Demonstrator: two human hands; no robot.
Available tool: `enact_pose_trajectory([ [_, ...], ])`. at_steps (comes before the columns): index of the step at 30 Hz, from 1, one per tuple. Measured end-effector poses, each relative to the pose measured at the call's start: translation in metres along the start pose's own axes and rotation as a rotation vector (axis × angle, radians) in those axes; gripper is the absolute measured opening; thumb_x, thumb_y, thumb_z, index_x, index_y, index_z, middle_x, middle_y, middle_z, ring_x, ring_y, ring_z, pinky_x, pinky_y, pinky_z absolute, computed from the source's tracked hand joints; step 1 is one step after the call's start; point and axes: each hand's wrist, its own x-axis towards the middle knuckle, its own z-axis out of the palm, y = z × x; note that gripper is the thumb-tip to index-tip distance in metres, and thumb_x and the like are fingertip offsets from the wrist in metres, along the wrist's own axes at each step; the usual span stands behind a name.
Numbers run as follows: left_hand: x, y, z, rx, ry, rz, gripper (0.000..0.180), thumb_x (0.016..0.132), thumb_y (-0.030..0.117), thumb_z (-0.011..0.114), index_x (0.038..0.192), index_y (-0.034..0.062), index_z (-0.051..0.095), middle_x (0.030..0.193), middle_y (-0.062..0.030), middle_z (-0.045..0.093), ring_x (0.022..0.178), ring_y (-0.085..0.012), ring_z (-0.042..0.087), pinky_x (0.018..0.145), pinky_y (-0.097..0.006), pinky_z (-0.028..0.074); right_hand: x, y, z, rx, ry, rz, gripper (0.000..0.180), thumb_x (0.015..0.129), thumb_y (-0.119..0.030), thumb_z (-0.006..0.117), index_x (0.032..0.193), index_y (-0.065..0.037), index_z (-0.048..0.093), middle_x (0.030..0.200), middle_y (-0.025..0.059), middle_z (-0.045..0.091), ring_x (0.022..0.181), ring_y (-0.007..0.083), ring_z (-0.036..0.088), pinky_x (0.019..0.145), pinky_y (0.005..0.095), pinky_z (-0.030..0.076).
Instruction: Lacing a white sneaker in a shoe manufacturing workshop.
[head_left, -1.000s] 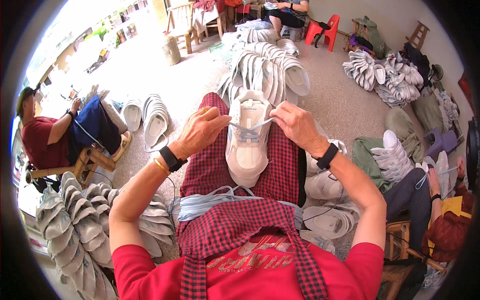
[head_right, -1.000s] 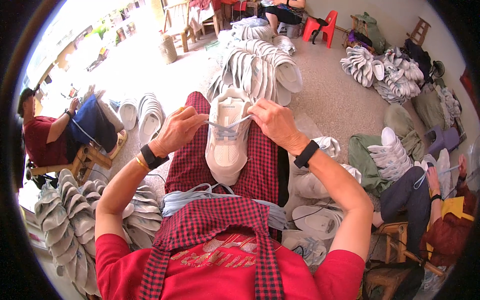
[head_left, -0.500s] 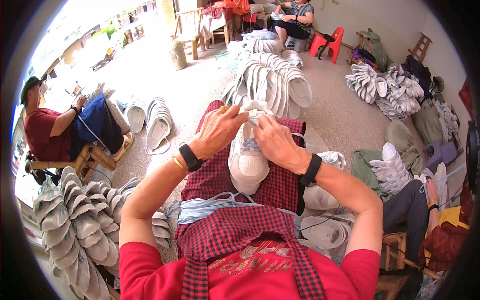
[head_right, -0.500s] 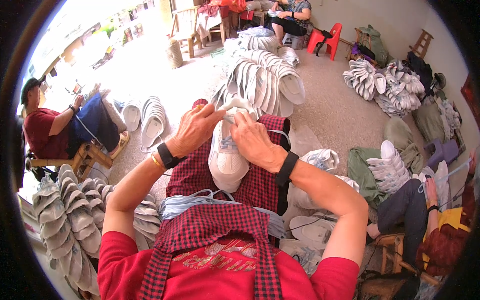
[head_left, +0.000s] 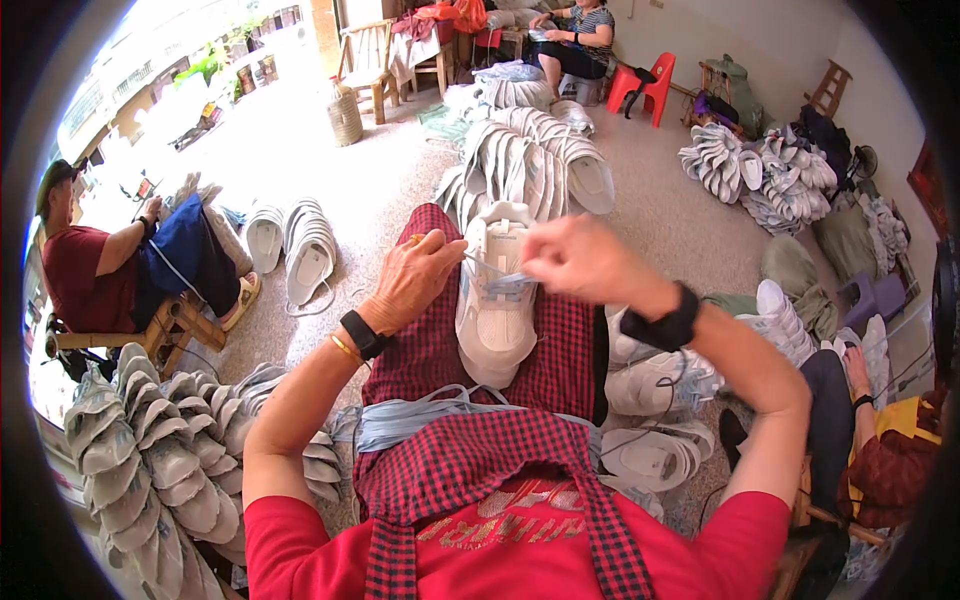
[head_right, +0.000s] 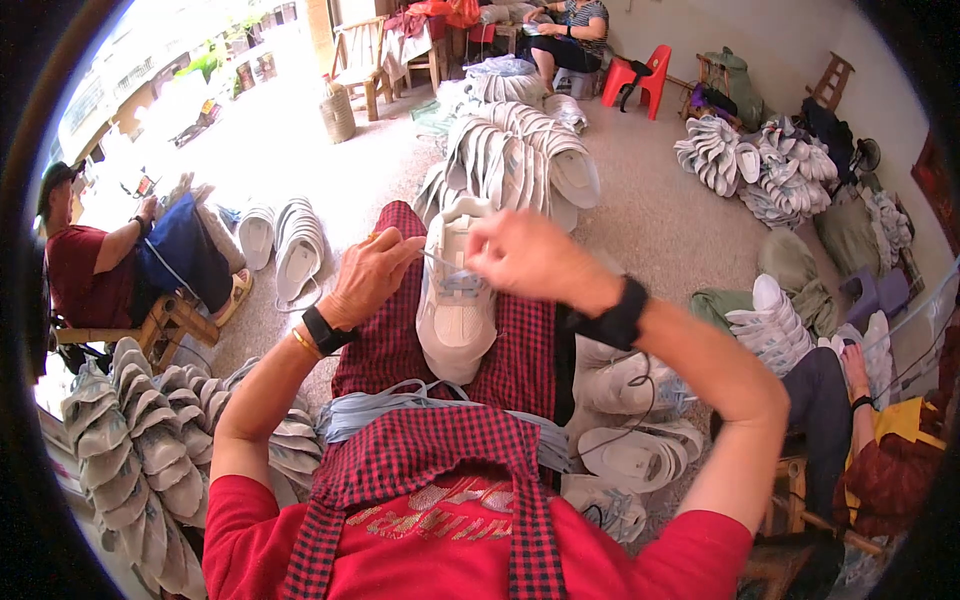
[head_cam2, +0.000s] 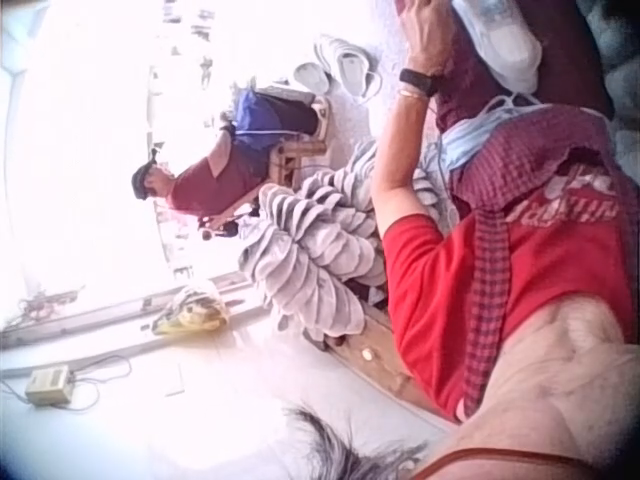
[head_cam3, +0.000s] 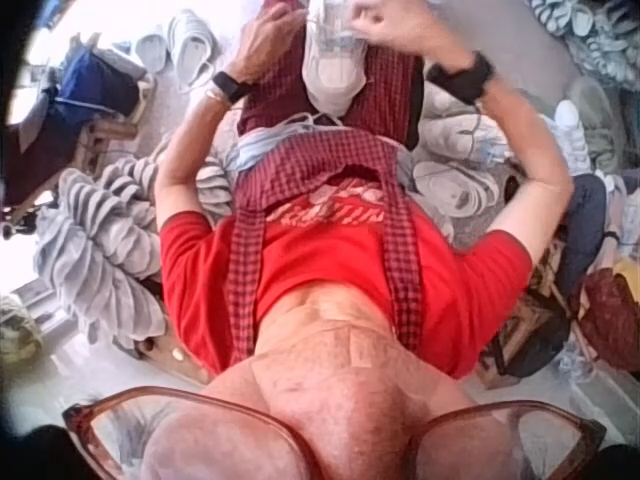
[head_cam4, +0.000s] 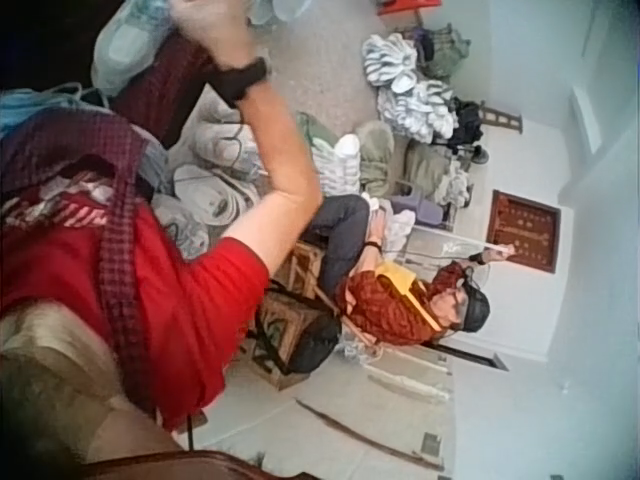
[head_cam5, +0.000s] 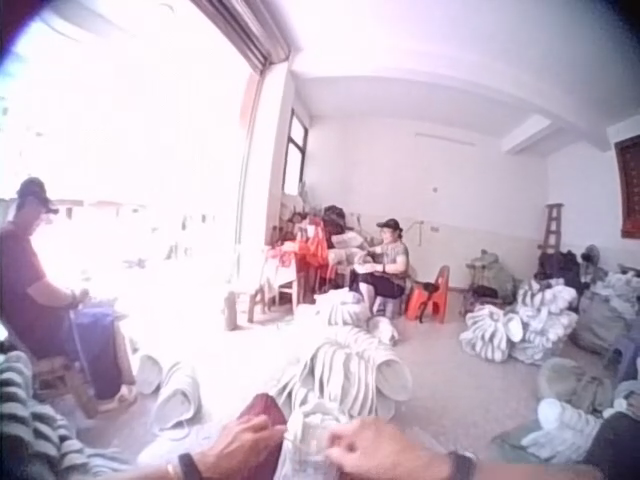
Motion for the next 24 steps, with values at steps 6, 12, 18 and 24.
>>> enact_pose_trajectory([
  [6, -0.008, -0.003, -0.002, -0.004, -0.021, -0.009, 0.019, 0.09, 0.011, 0.065, 0.108, 0.0096, 0.068, 0.08, -0.0089, 0.055, 0.07, -0.0297, 0.06, 0.06, -0.042, 0.049, -0.056, -0.021, -0.144, 0.08, 0.262, 0.259, 0.024, 0.09, -0.026, 0.065, 0.1, -0.005, 0.072, 0.074, -0.0043, 0.06, 0.065, 0.0048, 0.051, 0.061, 0.023, 0.041],
  [12, -0.009, -0.008, -0.004, 0.031, -0.045, -0.005, 0.02, 0.089, 0.011, 0.065, 0.109, 0.0115, 0.069, 0.08, -0.0077, 0.056, 0.071, -0.0278, 0.06, 0.061, -0.041, 0.05, -0.121, -0.007, -0.224, 0.356, 0.601, 0.289, 0.021, 0.091, -0.026, 0.066, 0.103, -0.009, 0.07, 0.073, -0.0104, 0.052, 0.059, 0.0009, 0.037, 0.054, 0.0187, 0.028],
  [18, -0.012, -0.025, -0.013, 0.123, -0.018, 0.06, 0.024, 0.086, 0.011, 0.069, 0.11, 0.0126, 0.069, 0.078, -0.0066, 0.054, 0.073, -0.0258, 0.058, 0.063, -0.039, 0.05, -0.149, 0.127, -0.195, -0.327, 0.398, 0.392, 0.021, 0.087, -0.02, 0.066, 0.102, -0.006, 0.07, 0.076, -0.0007, 0.061, 0.064, 0.011, 0.054, 0.059, 0.026, 0.044],
  [24, -0.024, -0.043, -0.023, 0.127, -0.098, 0.017, 0.027, 0.085, 0.008, 0.063, 0.112, 0.0127, 0.064, 0.084, -0.0071, 0.057, 0.077, -0.0284, 0.059, 0.068, -0.041, 0.05, -0.091, 0.132, -0.026, -0.136, 0.443, 0.01, 0.037, 0.074, -0.002, 0.06, 0.11, -0.004, 0.064, 0.104, 0.0172, 0.064, 0.098, 0.0329, 0.064, 0.09, 0.0405, 0.051],
])
